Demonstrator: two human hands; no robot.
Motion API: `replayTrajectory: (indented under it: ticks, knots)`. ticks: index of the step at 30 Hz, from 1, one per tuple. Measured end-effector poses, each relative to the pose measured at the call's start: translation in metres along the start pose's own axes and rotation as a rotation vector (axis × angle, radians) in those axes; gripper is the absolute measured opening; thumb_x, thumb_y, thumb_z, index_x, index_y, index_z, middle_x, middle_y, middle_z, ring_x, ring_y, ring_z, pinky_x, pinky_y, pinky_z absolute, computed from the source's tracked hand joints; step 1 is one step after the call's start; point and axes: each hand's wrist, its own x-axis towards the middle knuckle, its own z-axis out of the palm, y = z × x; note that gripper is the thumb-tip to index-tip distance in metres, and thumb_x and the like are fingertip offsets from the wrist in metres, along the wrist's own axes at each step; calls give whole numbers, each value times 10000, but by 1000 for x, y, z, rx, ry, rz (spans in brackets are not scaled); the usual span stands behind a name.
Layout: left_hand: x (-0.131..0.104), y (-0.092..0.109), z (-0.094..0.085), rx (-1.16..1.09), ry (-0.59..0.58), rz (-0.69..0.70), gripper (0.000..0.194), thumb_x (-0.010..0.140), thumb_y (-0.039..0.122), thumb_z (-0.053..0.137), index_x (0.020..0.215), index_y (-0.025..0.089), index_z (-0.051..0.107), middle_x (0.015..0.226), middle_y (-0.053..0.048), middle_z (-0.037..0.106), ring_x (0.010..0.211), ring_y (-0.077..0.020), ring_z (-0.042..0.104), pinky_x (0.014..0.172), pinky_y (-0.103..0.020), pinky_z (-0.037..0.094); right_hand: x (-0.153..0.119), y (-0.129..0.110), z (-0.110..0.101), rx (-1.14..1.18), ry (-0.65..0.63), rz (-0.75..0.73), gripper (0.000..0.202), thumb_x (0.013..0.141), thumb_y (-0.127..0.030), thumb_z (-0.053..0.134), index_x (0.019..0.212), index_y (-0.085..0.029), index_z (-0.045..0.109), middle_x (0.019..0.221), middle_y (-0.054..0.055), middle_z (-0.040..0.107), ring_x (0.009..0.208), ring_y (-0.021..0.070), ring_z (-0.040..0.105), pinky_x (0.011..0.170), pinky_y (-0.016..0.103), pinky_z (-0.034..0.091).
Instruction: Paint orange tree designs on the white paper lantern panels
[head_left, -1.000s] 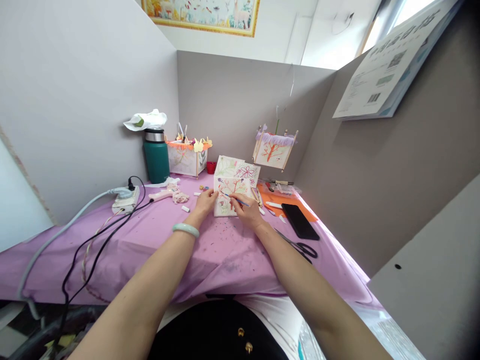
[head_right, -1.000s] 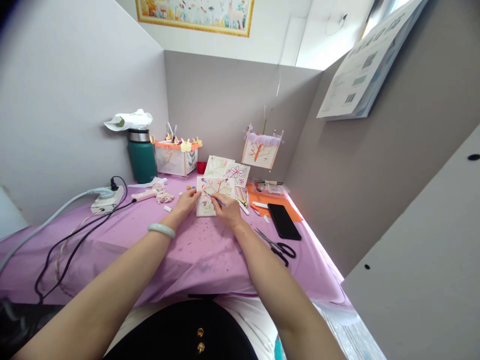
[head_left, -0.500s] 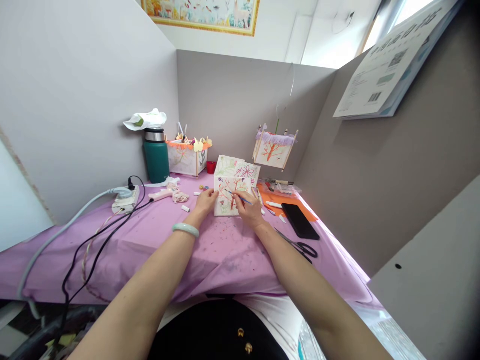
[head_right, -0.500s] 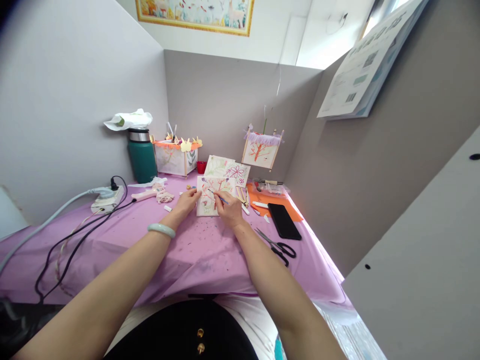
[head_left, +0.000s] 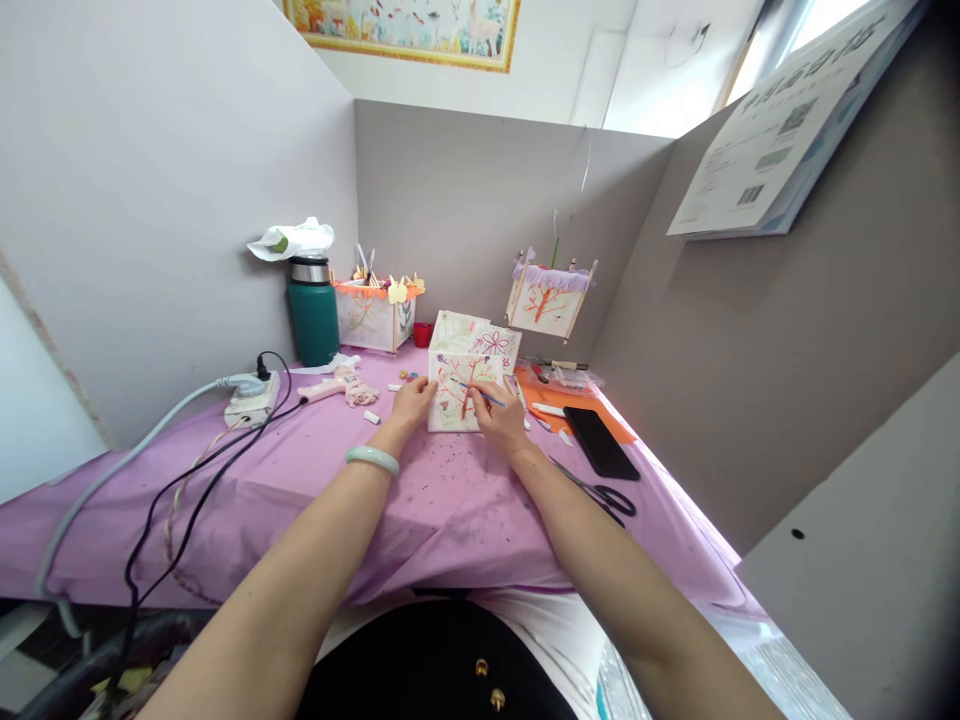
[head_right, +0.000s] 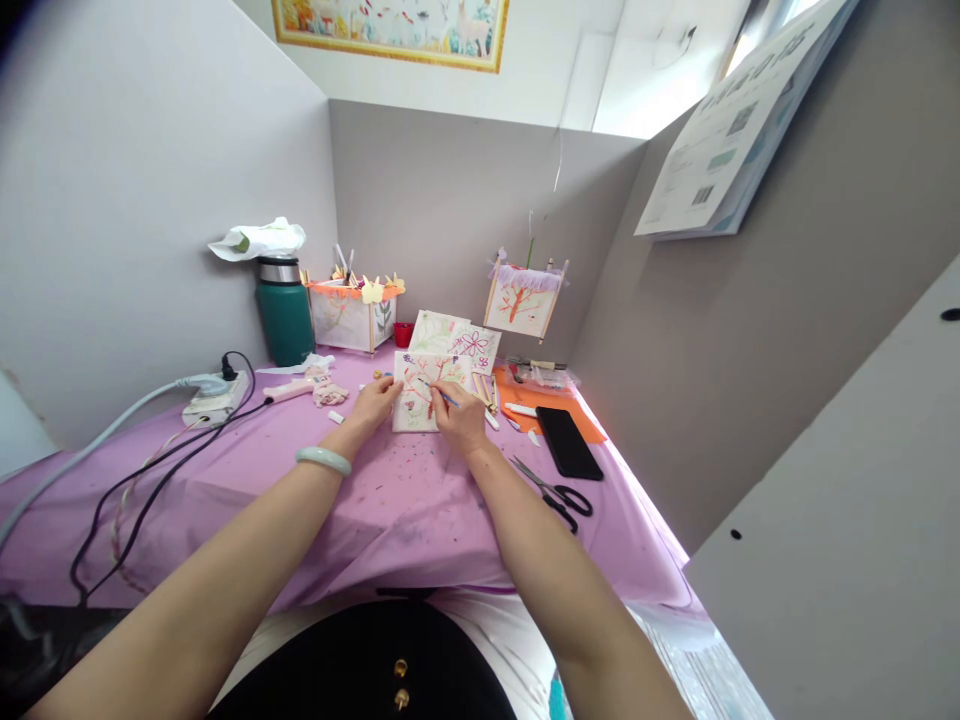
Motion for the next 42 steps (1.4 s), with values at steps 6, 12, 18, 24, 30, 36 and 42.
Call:
replayTrajectory:
  ticks: [6, 12, 18, 24, 30, 36, 42]
  knots:
    - [0, 1, 0, 15, 0, -2, 256, 759, 355, 421, 608, 171, 517, 599, 8, 533, 594, -131, 450, 542, -237, 301, 0, 0, -1, 3, -3, 4, 219, 866, -284, 425, 937, -222, 622, 936, 42, 664, 887, 157, 609, 807, 284, 459]
    - [-2, 4, -2, 1, -8, -3, 245, 772, 331, 420, 649, 164, 551, 627, 2, 555, 607, -133, 470, 555, -237, 314, 0, -1, -2, 33, -23, -1, 222, 867, -289, 422, 931, -213, 620, 924, 39, 664, 870, 154, 615, 787, 265, 471]
    - [-2, 5, -2, 11, -3, -5, 249, 773, 332, 416, 676, 160, 569, 647, -2, 571, 615, -134, 482, 558, -237, 323, -1, -2, -3, 33, -30, 30, 237, 877, -308, 403, 928, -205, 610, 925, 40, 660, 829, 149, 625, 756, 253, 478]
    - [0, 2, -1, -16, -1, 6, 262, 762, 354, 416, 689, 159, 575, 648, -7, 571, 625, -136, 485, 558, -233, 334, 0, -5, -5, 29, -50, 21, 230, 875, -300, 406, 926, -203, 609, 916, 38, 662, 802, 137, 628, 725, 230, 476]
    - [2, -2, 1, -14, -7, 6, 269, 756, 357, 411, 707, 154, 582, 663, -9, 581, 629, -137, 493, 566, -235, 348, 1, -4, -4, 6, -64, 0, 230, 873, -294, 405, 921, -206, 612, 906, 34, 663, 840, 142, 615, 754, 237, 459]
    - [1, -2, 1, -21, -8, 14, 262, 760, 347, 408, 701, 154, 575, 670, -14, 584, 631, -135, 493, 560, -232, 345, 0, -3, -3, -3, -41, -10, 213, 867, -287, 418, 915, -218, 613, 913, 31, 657, 865, 149, 600, 763, 252, 446]
    - [1, -1, 1, -11, -5, 12, 259, 761, 340, 412, 708, 150, 581, 670, -13, 587, 630, -134, 495, 562, -232, 343, 0, -2, -2, -7, -44, -7, 205, 865, -284, 426, 917, -215, 612, 910, 30, 653, 852, 145, 598, 743, 246, 442]
